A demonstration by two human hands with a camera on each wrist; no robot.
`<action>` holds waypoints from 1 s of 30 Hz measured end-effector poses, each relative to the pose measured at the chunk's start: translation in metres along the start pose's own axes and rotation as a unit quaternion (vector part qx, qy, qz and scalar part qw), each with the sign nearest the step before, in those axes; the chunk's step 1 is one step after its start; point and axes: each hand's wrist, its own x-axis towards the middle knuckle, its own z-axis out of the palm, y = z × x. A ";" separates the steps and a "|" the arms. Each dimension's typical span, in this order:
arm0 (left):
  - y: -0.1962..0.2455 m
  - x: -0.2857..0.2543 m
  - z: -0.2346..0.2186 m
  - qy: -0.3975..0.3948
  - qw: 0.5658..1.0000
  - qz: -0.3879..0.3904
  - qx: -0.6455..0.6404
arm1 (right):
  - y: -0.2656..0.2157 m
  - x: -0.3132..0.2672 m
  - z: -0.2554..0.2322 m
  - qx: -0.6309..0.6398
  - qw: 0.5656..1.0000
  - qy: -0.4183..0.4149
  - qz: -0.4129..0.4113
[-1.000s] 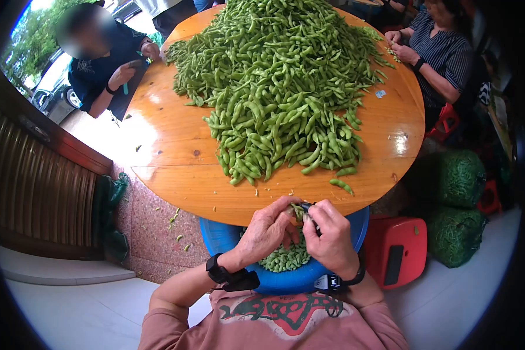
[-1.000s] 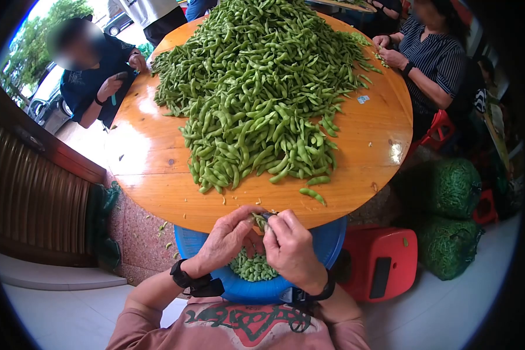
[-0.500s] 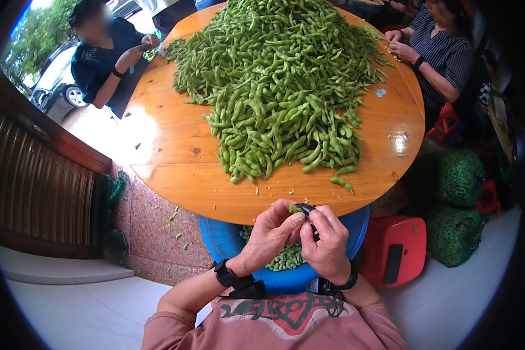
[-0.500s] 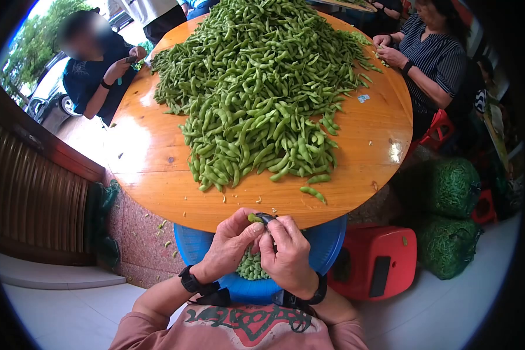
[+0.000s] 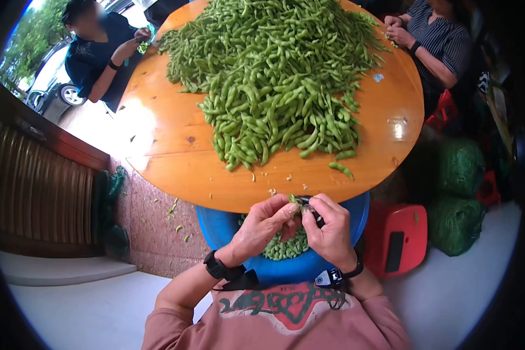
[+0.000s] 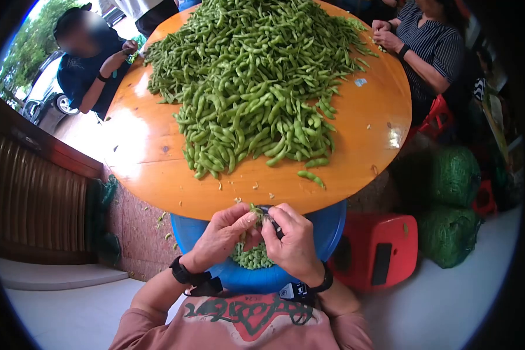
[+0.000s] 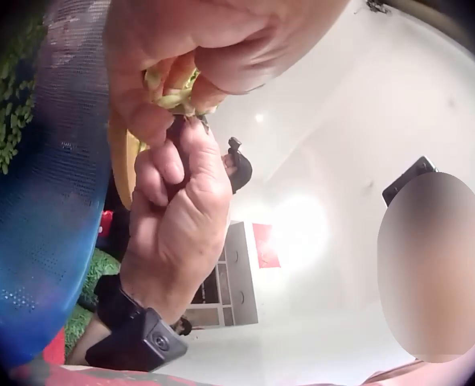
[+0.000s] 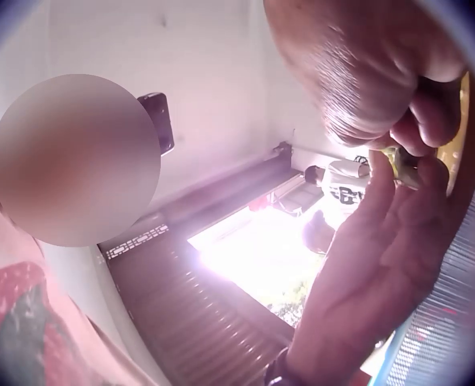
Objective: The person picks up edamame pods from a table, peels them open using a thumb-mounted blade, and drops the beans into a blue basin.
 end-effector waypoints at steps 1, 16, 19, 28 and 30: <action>0.000 0.000 0.003 0.000 0.999 0.022 0.027 | -0.002 0.001 0.001 -0.012 1.000 0.012 -0.021; 0.014 -0.005 -0.002 -0.070 0.994 -0.082 -0.009 | 0.004 0.006 -0.021 0.075 0.991 -0.100 0.045; 0.006 -0.006 0.009 -0.028 0.998 -0.046 -0.046 | -0.002 0.003 -0.009 -0.015 0.996 -0.036 -0.078; -0.004 -0.006 0.009 0.009 0.995 -0.053 -0.079 | 0.001 -0.003 -0.009 -0.022 0.994 -0.001 -0.103; -0.009 -0.005 0.010 0.011 0.989 -0.066 -0.132 | 0.005 -0.003 -0.015 -0.020 0.995 -0.010 -0.101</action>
